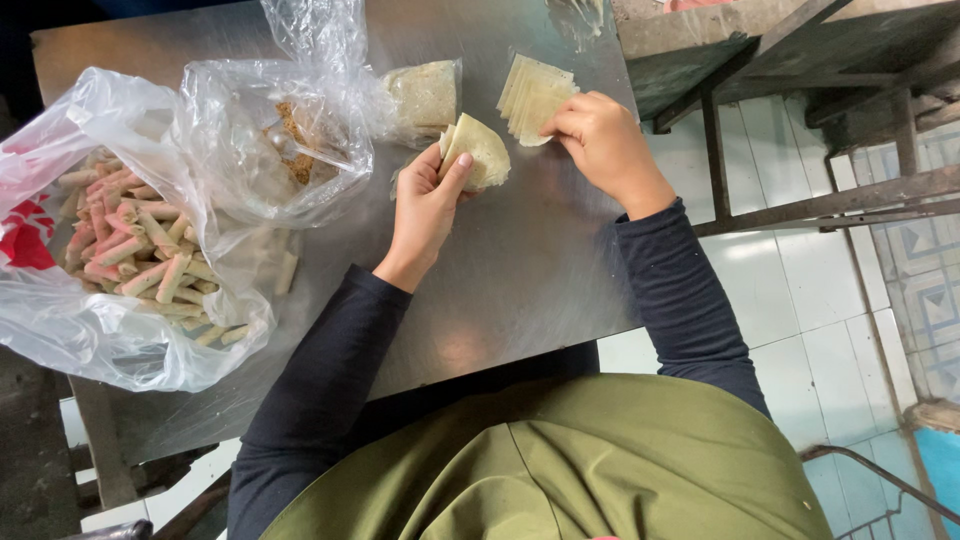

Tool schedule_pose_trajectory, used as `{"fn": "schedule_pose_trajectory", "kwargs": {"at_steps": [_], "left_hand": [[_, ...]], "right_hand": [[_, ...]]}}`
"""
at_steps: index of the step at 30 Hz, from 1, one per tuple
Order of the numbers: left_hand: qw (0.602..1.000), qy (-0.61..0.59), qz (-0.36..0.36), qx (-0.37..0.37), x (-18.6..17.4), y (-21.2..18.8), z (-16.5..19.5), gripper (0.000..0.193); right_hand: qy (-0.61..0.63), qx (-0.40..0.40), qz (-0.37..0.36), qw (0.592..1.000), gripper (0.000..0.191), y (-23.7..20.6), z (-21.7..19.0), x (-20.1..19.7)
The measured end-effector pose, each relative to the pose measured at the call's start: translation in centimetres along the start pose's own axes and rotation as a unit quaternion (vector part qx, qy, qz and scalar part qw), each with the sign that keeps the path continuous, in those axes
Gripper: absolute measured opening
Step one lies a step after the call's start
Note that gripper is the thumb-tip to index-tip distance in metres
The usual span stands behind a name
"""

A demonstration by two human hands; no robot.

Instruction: The person sits at a metal table and wraps triangular pastry wrappers around a brown filling, folding each wrapper over the filling and rolling it closed. The person places the finished rolls into a plastic bag and stacks folded wrappers on the table.

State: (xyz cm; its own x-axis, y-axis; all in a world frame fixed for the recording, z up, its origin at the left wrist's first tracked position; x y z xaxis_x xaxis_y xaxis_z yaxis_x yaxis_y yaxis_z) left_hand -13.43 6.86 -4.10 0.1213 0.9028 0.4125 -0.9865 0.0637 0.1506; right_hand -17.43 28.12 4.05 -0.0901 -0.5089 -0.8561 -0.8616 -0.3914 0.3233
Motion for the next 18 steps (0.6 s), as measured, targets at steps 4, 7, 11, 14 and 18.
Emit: {"fn": "schedule_pose_trajectory", "kwargs": {"at_steps": [4, 7, 11, 14, 18], "left_hand": [[1.000, 0.005, 0.001, 0.002, 0.08, 0.01, 0.09, 0.028], [1.000, 0.007, 0.003, 0.001, 0.09, 0.01, 0.09, 0.028], [1.000, 0.000, 0.001, 0.002, 0.11, 0.02, 0.04, 0.028], [1.000, -0.002, 0.000, 0.003, 0.14, 0.00, -0.04, 0.028], [1.000, -0.005, -0.003, -0.001, 0.22, -0.02, -0.07, 0.028]], "right_hand": [[-0.006, 0.001, 0.002, 1.000, 0.011, -0.07, -0.03, 0.01], [-0.005, 0.006, 0.003, 1.000, 0.011, -0.07, 0.08, 0.02], [-0.007, 0.003, 0.006, 1.000, 0.012, -0.13, 0.25, 0.04], [-0.007, 0.010, 0.004, 1.000, 0.012, -0.23, 0.49, 0.15], [-0.008, 0.009, -0.006, 1.000, 0.012, -0.18, 0.33, 0.13]]}}
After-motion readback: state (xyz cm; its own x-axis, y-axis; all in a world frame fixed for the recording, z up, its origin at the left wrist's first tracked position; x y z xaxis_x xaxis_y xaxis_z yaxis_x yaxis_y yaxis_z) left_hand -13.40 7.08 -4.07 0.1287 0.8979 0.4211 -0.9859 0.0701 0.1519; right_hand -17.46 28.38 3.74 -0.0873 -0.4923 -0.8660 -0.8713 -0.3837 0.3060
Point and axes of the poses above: each hand's wrist, its own y-axis towards the middle knuckle, its own x-axis out of the palm, z = x × y, the point moved 6 cm from there along y, towards the middle knuckle, and after that the axes turned 11 degrees about x, right-handed, at the moved point
